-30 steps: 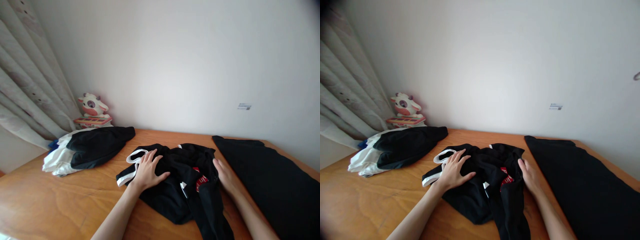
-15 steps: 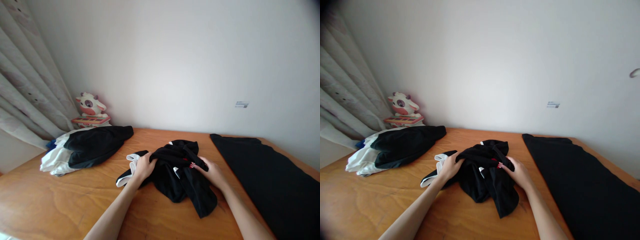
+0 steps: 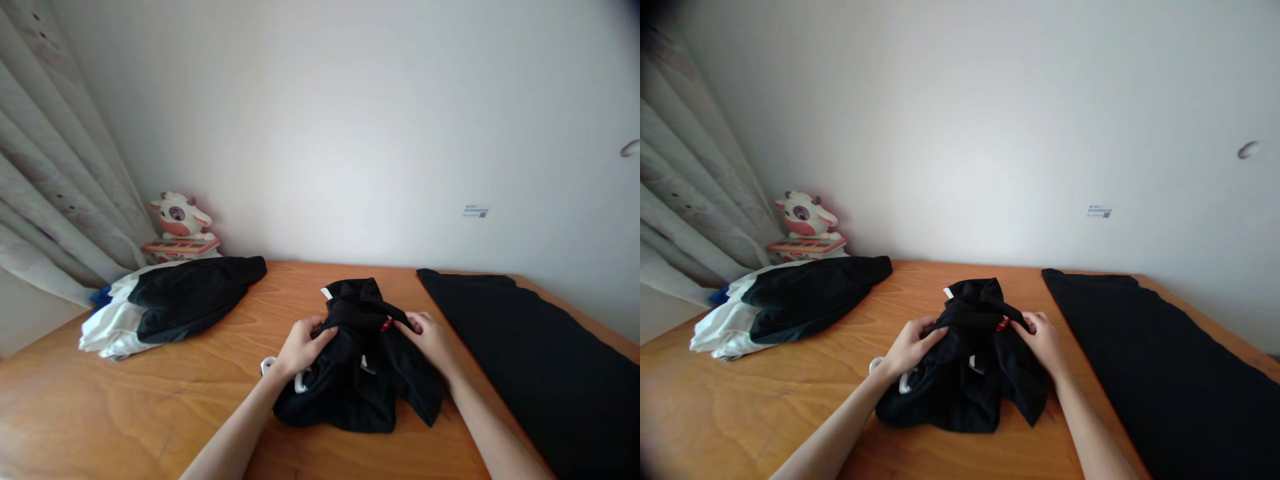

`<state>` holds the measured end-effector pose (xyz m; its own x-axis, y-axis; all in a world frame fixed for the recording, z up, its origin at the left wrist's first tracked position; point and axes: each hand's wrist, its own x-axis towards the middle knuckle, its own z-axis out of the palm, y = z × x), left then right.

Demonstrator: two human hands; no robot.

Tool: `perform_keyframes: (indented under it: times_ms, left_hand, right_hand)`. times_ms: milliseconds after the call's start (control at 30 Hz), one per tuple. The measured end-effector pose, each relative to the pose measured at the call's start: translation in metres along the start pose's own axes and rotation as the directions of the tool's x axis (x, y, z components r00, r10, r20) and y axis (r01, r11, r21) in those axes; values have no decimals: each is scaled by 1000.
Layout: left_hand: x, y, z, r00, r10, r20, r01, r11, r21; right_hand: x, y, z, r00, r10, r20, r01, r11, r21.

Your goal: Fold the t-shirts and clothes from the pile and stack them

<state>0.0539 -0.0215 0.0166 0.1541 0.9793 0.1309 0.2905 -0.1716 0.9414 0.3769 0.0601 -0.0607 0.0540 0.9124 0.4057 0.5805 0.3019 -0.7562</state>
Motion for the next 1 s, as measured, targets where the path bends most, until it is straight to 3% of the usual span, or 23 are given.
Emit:
perform_keyframes:
  times_ms: [67,133,233,300,367,400,467,533,600,667,733,800,833,900,1000]
  left_hand:
    - [7,-8,-1,990,-23,-140,8,994,-106]
    - [12,-15,-5,949,-139,-284,39,943,-331]
    - [14,-15,-10,812,-387,-437,29,774,-632]
    - [12,-10,-8,757,-466,-458,9,708,-706]
    - [9,-2,0,773,-495,-397,34,656,-754]
    - [7,2,5,800,-511,-314,81,610,-788]
    - [3,9,17,873,-486,-45,256,534,-806]
    - [-1,11,25,899,-384,211,413,583,-700]
    - [-3,8,29,924,-284,255,380,752,-538]
    - [-3,2,27,978,-185,100,209,909,-360]
    - [-2,-6,20,988,-36,-152,22,995,-92]
    - [-1,-14,12,931,142,-337,-62,970,236]
    - [0,-19,8,903,210,-374,-58,923,380]
    - [1,-28,1,894,262,-362,-10,822,569]
    - [1,-41,-3,943,234,-238,-11,734,679]
  right_hand:
    - [-2,-5,-2,1000,19,-12,-18,1000,12]
    - [-5,-11,-5,999,47,-22,-46,998,45]
    - [-8,-20,-9,996,82,-40,-77,991,106]
    - [-8,-24,-12,995,90,-43,-84,988,130]
    - [-8,-27,-14,995,98,-36,-92,985,149]
    - [-8,-27,-15,994,106,-29,-100,982,160]
    - [-8,-29,-16,992,128,-7,-124,975,183]
    - [-8,-30,-16,990,142,19,-143,970,194]
    - [-9,-31,-17,988,145,48,-151,969,196]
    - [-9,-30,-17,986,144,80,-157,969,189]
    - [-10,-26,-15,987,129,96,-144,975,167]
    - [-9,-20,-13,993,90,77,-99,988,119]
    - [-9,-18,-11,996,65,63,-71,994,86]
    - [-9,-14,-9,997,11,74,-13,999,31]
    - [-10,-15,-9,975,-39,218,38,999,8]
